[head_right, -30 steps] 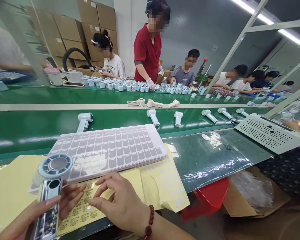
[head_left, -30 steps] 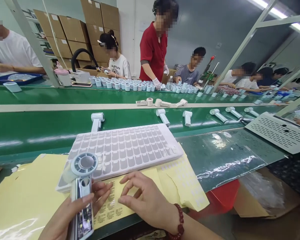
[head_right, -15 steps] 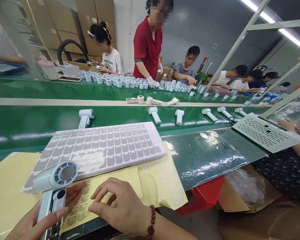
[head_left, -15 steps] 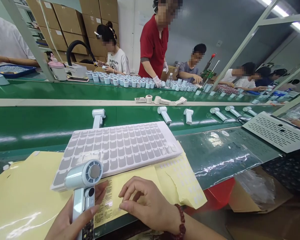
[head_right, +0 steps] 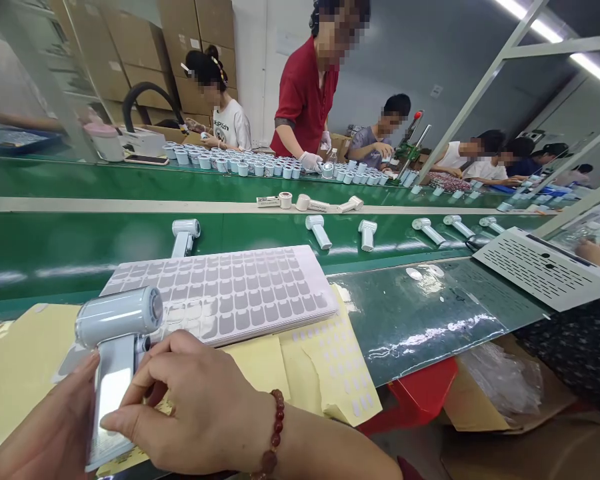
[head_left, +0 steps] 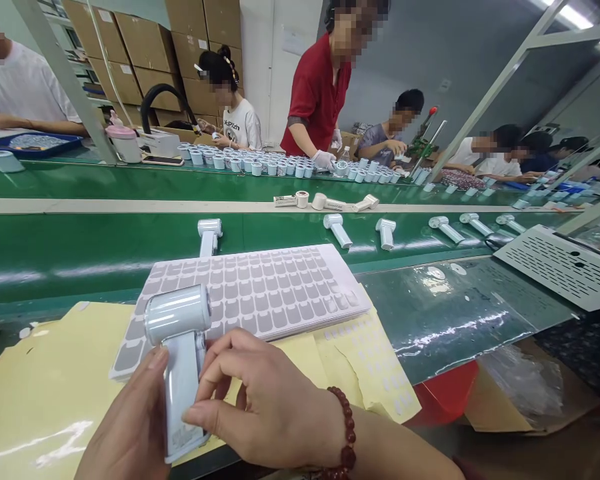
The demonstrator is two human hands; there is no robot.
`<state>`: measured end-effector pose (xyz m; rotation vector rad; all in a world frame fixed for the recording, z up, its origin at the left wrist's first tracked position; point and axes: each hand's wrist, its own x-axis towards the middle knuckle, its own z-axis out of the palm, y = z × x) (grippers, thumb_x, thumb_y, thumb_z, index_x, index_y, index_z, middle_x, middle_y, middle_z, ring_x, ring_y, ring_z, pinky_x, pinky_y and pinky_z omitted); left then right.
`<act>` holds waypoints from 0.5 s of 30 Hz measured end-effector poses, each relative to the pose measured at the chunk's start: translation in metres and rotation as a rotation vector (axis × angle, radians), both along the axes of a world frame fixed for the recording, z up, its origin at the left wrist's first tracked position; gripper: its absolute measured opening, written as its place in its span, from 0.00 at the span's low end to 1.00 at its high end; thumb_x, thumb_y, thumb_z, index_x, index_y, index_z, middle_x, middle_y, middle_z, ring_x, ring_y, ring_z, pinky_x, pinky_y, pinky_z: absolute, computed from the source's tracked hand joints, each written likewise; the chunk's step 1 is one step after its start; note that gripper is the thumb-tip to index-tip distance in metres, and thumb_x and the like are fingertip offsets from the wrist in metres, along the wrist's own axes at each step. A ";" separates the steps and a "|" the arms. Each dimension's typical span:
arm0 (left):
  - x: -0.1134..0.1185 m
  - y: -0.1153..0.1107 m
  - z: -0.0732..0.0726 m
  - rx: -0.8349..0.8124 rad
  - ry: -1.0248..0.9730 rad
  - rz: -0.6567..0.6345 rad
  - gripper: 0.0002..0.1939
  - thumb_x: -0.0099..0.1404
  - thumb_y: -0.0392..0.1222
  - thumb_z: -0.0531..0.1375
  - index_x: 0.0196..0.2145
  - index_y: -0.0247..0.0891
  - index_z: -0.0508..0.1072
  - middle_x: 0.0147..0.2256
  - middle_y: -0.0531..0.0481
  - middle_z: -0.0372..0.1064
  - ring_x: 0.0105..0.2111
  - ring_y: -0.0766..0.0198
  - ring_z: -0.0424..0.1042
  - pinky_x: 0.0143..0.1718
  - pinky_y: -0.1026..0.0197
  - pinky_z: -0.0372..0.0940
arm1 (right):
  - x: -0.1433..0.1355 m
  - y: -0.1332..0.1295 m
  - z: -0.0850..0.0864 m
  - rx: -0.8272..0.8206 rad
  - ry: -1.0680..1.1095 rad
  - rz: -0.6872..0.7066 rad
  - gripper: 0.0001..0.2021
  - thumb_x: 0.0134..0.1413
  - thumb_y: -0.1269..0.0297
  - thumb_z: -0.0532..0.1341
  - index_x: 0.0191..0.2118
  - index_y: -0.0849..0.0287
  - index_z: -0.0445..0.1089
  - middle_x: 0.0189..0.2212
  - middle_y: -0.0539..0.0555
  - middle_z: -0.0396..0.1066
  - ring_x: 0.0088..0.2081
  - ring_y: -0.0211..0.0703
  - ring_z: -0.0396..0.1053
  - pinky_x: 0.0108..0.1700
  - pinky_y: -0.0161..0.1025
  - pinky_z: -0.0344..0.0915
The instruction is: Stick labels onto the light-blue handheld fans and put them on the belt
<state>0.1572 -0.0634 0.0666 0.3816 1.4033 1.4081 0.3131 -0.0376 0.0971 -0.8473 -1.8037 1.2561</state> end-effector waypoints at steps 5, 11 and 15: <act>0.005 0.009 0.008 -0.046 -0.037 0.059 0.29 0.38 0.62 0.75 0.40 0.52 0.80 0.51 0.61 0.75 0.61 0.58 0.64 0.47 0.71 0.67 | -0.003 0.007 0.006 -0.010 -0.113 0.002 0.12 0.47 0.76 0.73 0.28 0.59 0.69 0.35 0.47 0.64 0.41 0.37 0.69 0.45 0.31 0.68; 0.003 0.014 0.005 0.015 -0.135 -0.008 0.33 0.40 0.56 0.76 0.46 0.53 0.79 0.52 0.57 0.75 0.62 0.46 0.63 0.48 0.60 0.73 | -0.008 0.009 -0.004 0.153 -0.196 -0.049 0.10 0.52 0.72 0.70 0.31 0.59 0.68 0.38 0.49 0.65 0.42 0.39 0.70 0.42 0.33 0.68; -0.006 0.011 -0.004 -0.007 -0.142 -0.031 0.31 0.41 0.56 0.75 0.45 0.54 0.79 0.55 0.57 0.73 0.63 0.43 0.60 0.44 0.59 0.76 | -0.007 0.014 -0.008 0.258 -0.203 -0.080 0.09 0.55 0.68 0.70 0.31 0.59 0.67 0.39 0.50 0.65 0.42 0.39 0.71 0.43 0.34 0.67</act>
